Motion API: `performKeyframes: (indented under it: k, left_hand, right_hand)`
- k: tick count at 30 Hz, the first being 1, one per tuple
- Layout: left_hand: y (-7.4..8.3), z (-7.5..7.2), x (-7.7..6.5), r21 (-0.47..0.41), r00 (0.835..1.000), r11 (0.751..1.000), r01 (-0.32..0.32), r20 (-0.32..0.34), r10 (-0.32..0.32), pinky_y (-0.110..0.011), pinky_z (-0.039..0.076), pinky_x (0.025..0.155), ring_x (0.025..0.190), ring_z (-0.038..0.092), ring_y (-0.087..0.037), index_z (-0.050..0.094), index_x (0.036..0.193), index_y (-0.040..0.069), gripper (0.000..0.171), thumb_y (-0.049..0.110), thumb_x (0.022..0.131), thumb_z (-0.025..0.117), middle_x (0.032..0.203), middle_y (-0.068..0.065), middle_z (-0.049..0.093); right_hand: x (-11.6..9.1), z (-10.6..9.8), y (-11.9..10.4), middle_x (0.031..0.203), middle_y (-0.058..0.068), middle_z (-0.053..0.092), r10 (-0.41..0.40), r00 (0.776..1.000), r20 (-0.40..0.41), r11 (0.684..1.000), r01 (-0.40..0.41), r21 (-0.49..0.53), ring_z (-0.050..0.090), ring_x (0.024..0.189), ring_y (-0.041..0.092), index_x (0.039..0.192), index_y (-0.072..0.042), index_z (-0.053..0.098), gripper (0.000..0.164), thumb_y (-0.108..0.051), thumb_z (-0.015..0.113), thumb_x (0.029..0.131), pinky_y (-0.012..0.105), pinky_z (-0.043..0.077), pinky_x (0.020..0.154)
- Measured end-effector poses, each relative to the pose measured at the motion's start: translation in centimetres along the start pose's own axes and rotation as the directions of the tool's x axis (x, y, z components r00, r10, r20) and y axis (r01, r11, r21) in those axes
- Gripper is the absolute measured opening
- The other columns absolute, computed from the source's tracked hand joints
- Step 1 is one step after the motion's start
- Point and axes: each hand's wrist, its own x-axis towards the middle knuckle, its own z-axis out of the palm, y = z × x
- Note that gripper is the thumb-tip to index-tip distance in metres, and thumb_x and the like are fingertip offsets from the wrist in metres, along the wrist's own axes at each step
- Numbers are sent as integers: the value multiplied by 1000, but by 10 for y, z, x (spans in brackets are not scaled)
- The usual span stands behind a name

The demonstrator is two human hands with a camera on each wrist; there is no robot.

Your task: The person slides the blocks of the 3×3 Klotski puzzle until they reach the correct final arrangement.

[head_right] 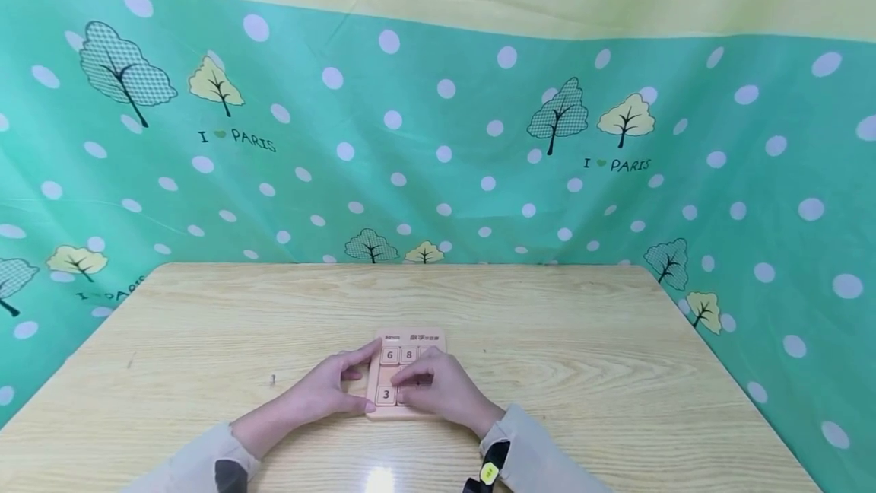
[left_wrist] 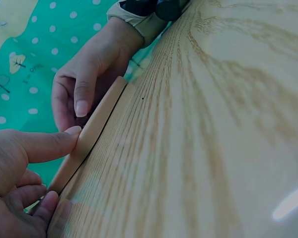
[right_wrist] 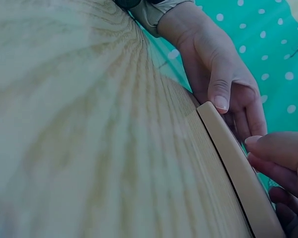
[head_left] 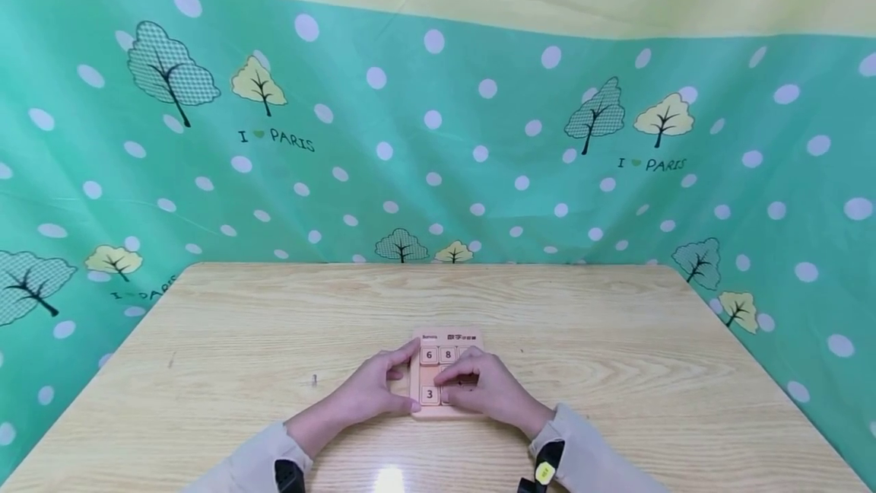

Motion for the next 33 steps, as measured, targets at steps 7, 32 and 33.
performKeyframes:
  k: [7,32,33]
  left_hand:
    - [-1,-1,0,9,1000,1000,17,-3,-17,-42,42,96,111,49,-28,31,147,8,98,23,66,84,149,-12,35]
    - [1,-1,-1,14,1000,1000,27,-12,-27,-43,42,96,111,50,-30,32,146,7,95,19,67,83,148,-15,36]
    - [2,-1,-1,10,1000,1000,26,-14,-26,-43,42,96,111,50,-30,32,146,7,95,19,67,83,148,-15,36]
  right_hand:
    - [4,1,-3,92,-2,62,46,997,-55,998,-48,-27,52,87,14,99,-16,74,20,-24,75,80,23,44,76]
    - [28,2,0,103,-1,62,101,981,-167,990,-116,-78,47,96,16,105,-12,70,28,-17,74,78,34,40,85]
    - [29,3,0,103,-1,62,103,981,-165,990,-117,-78,46,96,16,105,-12,70,27,-17,74,78,34,39,85]
